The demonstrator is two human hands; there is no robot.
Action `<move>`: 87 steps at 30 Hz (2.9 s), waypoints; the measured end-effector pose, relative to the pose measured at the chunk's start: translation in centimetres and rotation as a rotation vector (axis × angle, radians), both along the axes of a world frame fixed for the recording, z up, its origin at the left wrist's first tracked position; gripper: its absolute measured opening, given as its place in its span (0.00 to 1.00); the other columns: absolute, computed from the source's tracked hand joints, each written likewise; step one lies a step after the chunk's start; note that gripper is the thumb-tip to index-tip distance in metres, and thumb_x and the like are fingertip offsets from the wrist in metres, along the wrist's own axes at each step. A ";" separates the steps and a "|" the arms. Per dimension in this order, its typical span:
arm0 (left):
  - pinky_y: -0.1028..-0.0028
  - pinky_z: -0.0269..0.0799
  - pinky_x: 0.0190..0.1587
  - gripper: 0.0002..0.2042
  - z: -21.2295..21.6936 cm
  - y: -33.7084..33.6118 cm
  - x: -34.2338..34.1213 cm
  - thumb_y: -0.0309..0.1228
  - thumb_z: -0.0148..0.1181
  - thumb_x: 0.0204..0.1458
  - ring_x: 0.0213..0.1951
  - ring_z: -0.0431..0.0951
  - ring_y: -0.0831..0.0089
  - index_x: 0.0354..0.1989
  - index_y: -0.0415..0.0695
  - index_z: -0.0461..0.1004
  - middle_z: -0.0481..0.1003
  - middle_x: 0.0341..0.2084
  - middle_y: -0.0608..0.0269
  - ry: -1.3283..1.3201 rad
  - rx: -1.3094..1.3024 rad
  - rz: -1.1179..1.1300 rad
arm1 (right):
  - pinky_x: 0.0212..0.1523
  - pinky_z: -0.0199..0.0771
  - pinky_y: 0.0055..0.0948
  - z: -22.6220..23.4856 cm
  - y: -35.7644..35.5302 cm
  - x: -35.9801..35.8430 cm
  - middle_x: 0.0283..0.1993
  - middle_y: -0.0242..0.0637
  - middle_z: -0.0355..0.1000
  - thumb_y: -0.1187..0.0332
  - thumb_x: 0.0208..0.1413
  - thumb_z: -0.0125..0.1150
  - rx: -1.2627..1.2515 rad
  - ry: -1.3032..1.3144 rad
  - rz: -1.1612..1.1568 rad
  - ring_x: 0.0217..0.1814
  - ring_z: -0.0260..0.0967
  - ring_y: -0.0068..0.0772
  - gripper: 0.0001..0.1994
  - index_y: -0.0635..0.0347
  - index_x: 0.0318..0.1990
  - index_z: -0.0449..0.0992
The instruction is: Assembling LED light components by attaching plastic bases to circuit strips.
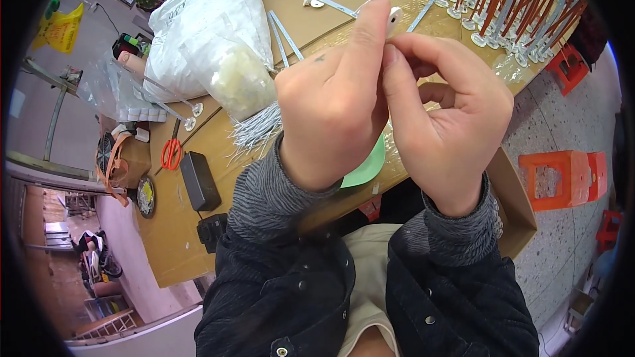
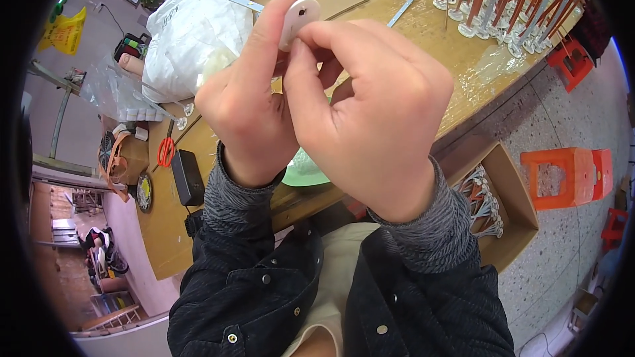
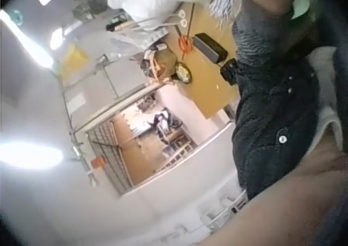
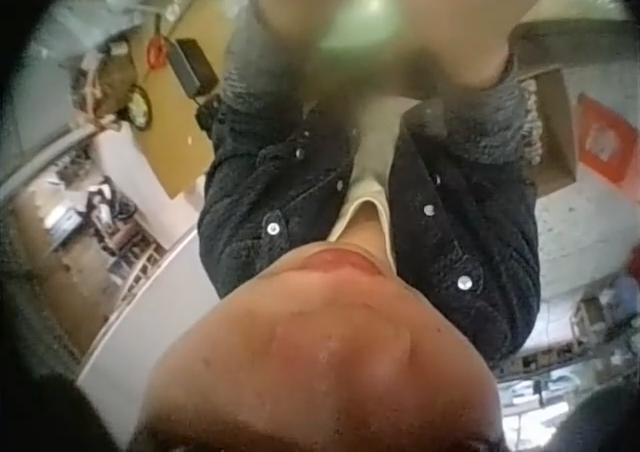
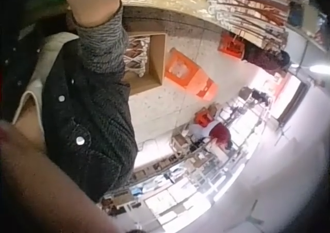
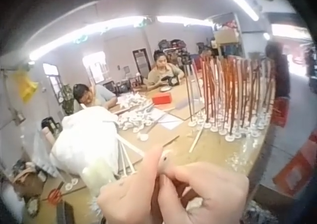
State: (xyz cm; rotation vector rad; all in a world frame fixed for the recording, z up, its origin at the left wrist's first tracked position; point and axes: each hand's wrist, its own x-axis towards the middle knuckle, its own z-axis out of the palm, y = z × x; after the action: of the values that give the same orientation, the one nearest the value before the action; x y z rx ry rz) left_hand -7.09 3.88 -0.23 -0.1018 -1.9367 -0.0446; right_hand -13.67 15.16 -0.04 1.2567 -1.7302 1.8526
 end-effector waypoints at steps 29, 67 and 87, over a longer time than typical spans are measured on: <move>0.70 0.73 0.26 0.16 2.0 -5.6 2.8 0.19 0.61 0.49 0.23 0.80 0.61 0.47 0.46 0.80 0.79 0.23 0.52 -0.318 0.204 0.024 | 0.32 0.73 0.20 -3.6 2.4 -3.8 0.35 0.38 0.76 0.75 0.64 0.51 -0.075 -0.229 0.017 0.33 0.72 0.23 0.11 0.72 0.45 0.78; 0.74 0.68 0.30 0.20 5.1 -5.6 6.8 0.19 0.67 0.45 0.24 0.71 0.72 0.49 0.39 0.78 0.73 0.22 0.61 -0.474 0.223 -0.021 | 0.32 0.70 0.37 -9.9 0.4 -27.3 0.25 0.39 0.77 0.52 0.56 0.64 0.478 0.155 -0.782 0.28 0.75 0.36 0.20 0.65 0.36 0.80; 0.73 0.77 0.36 0.30 -2.7 2.7 -0.8 0.38 0.74 0.46 0.37 0.84 0.68 0.54 0.32 0.73 0.80 0.37 0.48 -0.569 0.549 -0.560 | 0.18 0.60 0.18 -1.4 7.4 -4.8 0.22 0.32 0.68 0.76 0.61 0.59 -0.243 -0.679 0.168 0.16 0.61 0.18 0.04 0.70 0.36 0.74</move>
State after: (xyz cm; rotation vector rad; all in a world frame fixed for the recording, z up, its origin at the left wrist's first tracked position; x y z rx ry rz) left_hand -7.90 6.55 -2.91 -0.2828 -2.3222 -1.0672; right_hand -18.51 22.59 -1.42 0.7355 -1.6362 2.7160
